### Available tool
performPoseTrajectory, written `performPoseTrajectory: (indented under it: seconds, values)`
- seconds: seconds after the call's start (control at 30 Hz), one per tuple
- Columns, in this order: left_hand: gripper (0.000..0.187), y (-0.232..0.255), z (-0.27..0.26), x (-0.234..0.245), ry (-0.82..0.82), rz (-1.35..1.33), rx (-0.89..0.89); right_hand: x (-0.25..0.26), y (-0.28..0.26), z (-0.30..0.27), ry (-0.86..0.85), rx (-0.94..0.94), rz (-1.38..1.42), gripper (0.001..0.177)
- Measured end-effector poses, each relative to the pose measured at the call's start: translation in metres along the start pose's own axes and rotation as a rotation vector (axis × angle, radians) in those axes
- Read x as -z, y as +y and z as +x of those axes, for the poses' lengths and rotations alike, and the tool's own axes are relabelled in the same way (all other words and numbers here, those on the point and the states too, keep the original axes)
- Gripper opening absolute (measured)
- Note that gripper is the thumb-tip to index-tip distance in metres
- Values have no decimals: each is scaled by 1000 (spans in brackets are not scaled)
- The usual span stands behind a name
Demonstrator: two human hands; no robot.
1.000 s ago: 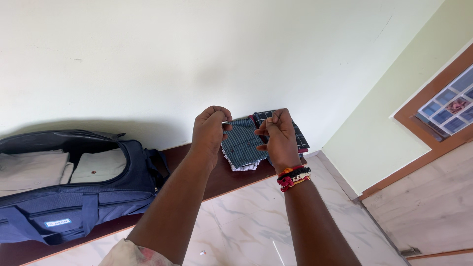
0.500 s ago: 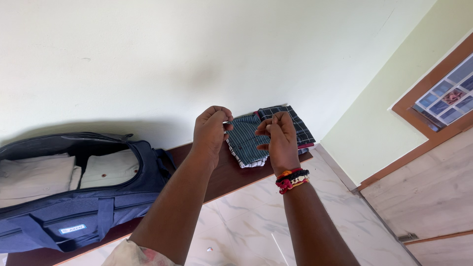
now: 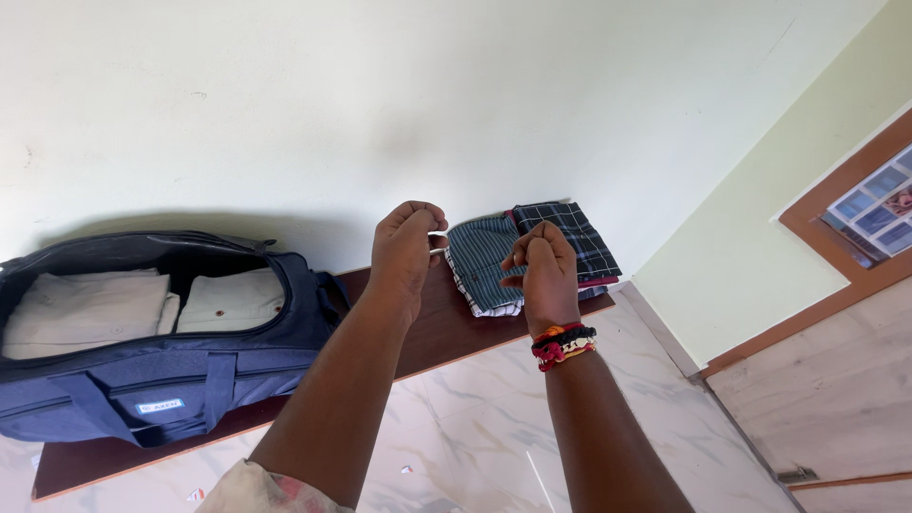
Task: The person unloads folded shirts from a travel bag by hand, placing each one onto a shelf.
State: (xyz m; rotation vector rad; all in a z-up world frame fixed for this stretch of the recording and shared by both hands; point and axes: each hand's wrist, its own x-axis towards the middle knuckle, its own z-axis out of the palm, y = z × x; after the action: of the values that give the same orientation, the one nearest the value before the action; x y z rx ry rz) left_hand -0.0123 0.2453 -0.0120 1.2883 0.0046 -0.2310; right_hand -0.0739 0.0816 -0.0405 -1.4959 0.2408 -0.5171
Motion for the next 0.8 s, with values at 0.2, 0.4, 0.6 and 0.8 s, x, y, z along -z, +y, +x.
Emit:
performPoseTrajectory:
  seconds: [0.2,0.4,0.6,0.8]
  values:
    - [16,-1,-12,-7,20,11,1,4,-4,-8,-59,-24,54,17]
    - [16,-2,-28,-12,45,14,6,7,-2,-15,-100,-36,60,15]
    - [16,-3,-38,-9,68,-5,-36,3,-4,-22,-113,-20,72,16]
    - [17,-2,-45,-2,105,32,-53,-3,-12,-31,-164,-24,78,20]
